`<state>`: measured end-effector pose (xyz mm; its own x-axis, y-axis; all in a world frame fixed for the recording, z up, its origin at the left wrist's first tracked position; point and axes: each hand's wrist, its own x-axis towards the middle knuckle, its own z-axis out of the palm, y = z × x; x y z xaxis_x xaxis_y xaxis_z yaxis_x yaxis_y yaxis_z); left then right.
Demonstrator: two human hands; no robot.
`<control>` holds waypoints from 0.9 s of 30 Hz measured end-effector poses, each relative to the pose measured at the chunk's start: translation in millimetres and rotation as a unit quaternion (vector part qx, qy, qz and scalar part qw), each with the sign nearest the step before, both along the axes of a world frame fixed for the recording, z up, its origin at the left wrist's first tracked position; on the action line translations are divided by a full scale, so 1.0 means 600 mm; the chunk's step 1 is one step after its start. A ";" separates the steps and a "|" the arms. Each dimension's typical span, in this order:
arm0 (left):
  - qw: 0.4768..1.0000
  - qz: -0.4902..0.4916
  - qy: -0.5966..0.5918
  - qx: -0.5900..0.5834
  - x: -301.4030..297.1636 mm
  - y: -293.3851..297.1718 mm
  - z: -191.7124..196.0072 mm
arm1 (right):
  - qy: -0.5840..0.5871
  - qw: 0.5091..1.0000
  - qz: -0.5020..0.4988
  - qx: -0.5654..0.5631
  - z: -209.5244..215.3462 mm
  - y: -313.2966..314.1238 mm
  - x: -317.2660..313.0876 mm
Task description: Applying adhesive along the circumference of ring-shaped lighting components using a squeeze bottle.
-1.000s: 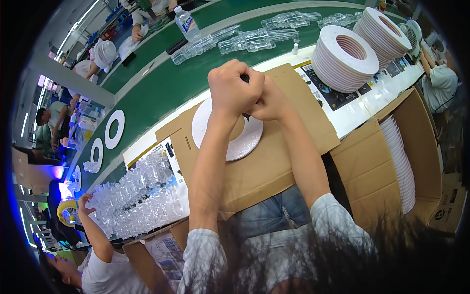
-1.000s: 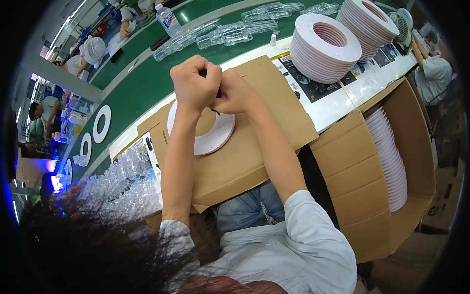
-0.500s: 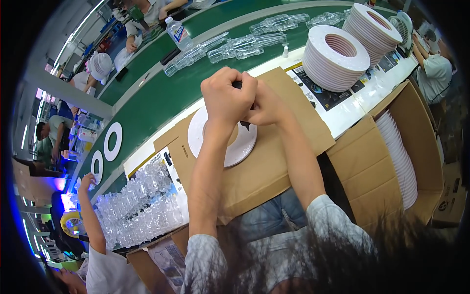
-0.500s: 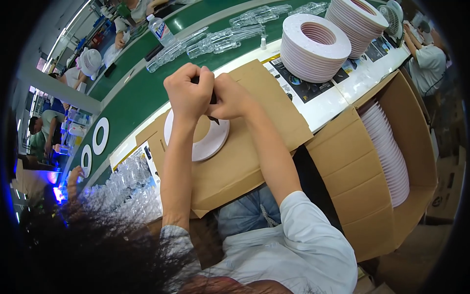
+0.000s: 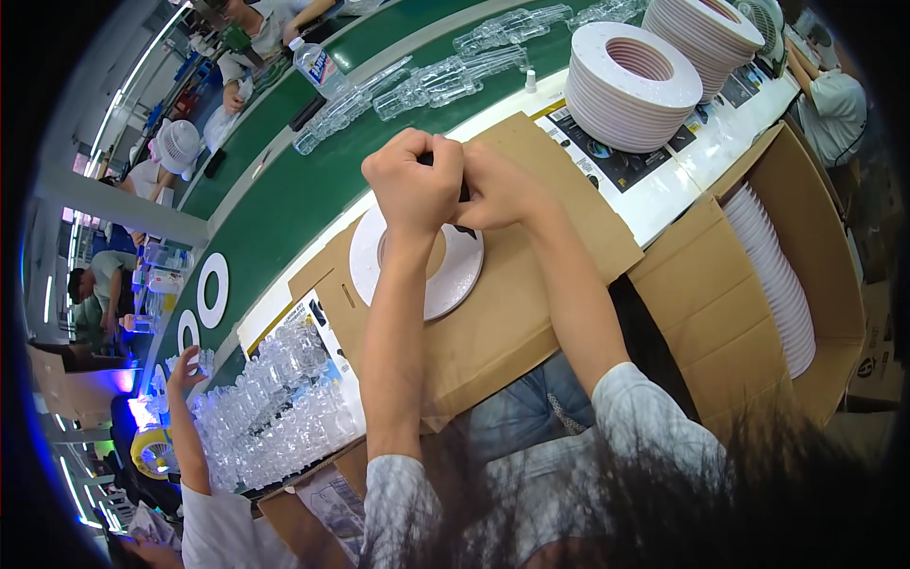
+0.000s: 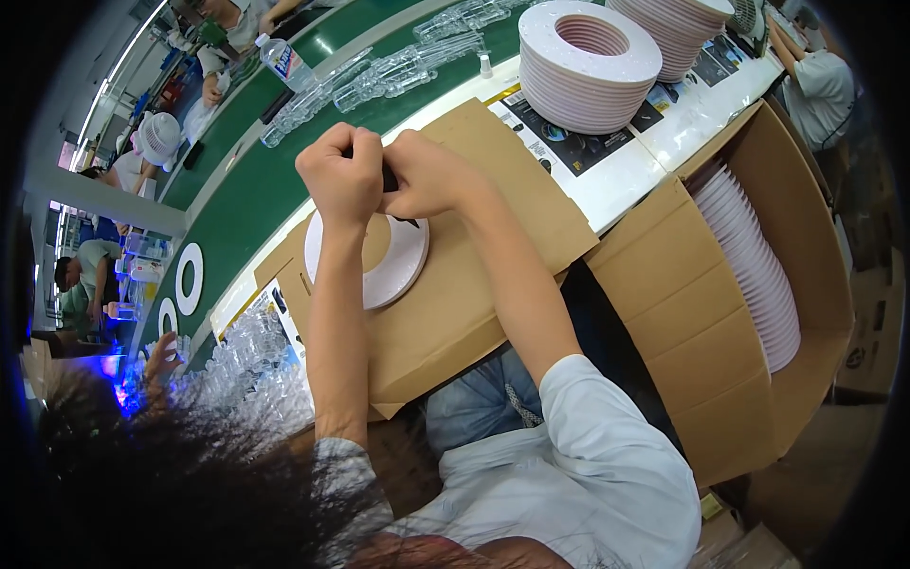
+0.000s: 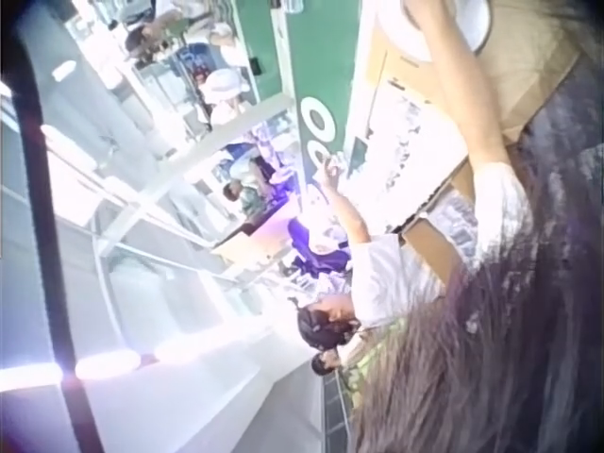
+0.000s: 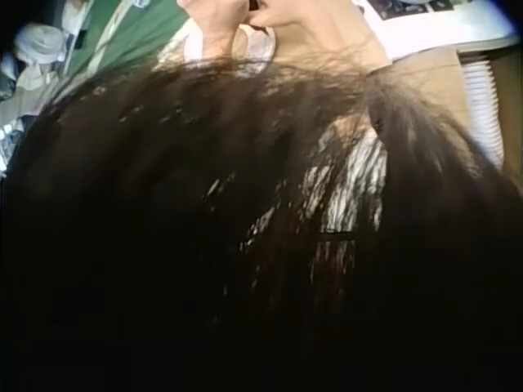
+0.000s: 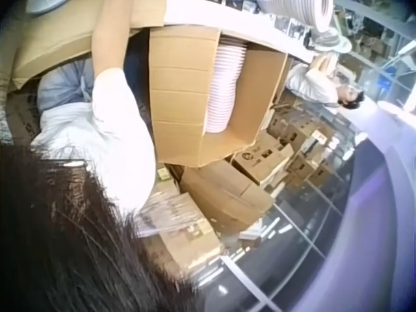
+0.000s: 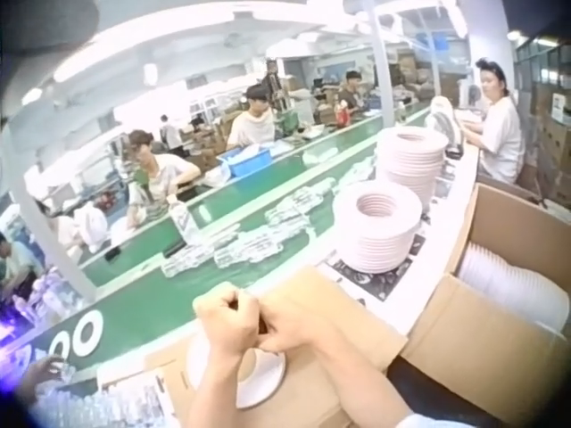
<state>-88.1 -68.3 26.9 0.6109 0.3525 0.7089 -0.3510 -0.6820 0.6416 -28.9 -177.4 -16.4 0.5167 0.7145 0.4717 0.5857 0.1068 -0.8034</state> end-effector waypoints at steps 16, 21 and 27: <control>1.000 0.006 0.023 -0.004 -0.006 -0.016 0.012 | 0.040 0.998 0.040 0.034 -0.018 0.002 0.006; 0.997 0.018 0.070 -0.001 -0.013 -0.005 0.012 | 0.076 0.995 0.066 -0.006 -0.017 0.008 0.004; 0.997 0.019 0.075 -0.003 -0.008 -0.005 0.008 | 0.088 0.993 0.069 0.029 -0.027 0.014 0.005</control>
